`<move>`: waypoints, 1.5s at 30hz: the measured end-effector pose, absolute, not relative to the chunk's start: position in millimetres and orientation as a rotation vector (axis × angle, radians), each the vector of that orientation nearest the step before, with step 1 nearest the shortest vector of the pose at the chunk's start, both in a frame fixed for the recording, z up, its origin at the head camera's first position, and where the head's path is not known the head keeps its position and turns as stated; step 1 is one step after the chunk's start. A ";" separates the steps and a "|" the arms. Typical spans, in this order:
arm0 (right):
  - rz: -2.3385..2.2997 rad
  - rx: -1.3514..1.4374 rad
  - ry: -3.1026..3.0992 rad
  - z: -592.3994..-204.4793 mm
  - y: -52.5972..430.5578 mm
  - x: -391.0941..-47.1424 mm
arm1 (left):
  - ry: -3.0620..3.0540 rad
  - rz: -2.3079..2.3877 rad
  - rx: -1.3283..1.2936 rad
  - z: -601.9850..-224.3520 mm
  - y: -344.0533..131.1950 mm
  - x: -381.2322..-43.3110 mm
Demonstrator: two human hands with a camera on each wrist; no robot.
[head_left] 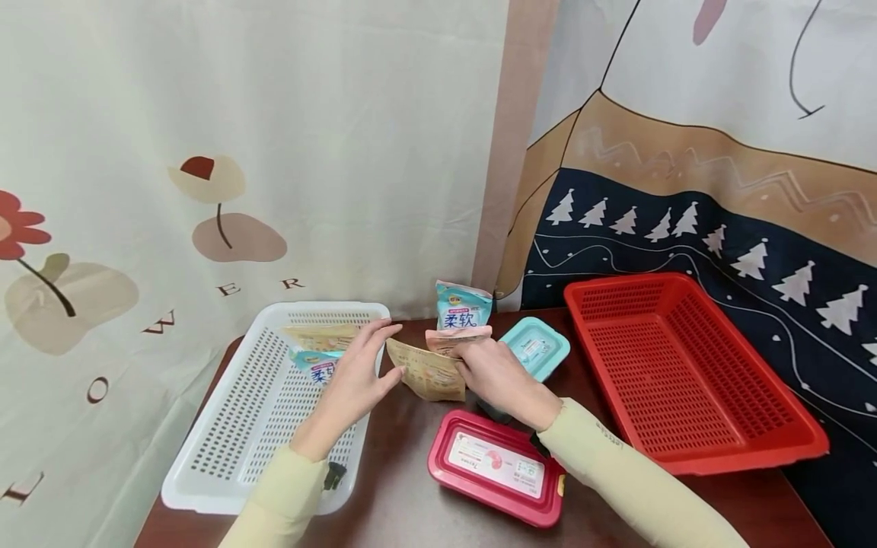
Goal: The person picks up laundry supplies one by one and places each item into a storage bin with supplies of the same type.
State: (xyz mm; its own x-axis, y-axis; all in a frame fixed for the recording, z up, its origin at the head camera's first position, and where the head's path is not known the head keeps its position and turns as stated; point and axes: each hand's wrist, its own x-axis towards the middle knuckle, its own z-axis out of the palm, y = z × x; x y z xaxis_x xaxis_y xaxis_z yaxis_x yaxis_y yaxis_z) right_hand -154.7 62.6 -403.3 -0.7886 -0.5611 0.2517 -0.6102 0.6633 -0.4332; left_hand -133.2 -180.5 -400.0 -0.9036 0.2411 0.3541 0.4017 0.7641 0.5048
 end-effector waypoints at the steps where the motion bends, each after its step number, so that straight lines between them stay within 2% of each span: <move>1: 0.784 0.977 -2.779 -403.1 63.3 -154.9 | -2.700 -0.835 -0.518 -398.7 -180.5 -134.3; 15: 0.813 0.901 -2.899 -404.8 59.5 -159.8 | -2.827 -0.486 -0.745 -389.9 -175.0 -157.1; 31: 0.907 0.911 -2.838 -410.2 62.7 -161.1 | -2.857 -0.504 -0.689 -400.8 -180.6 -165.9; 45: 0.853 0.883 -2.795 -396.0 65.7 -157.1 | -2.809 -0.576 -0.662 -387.8 -186.5 -152.0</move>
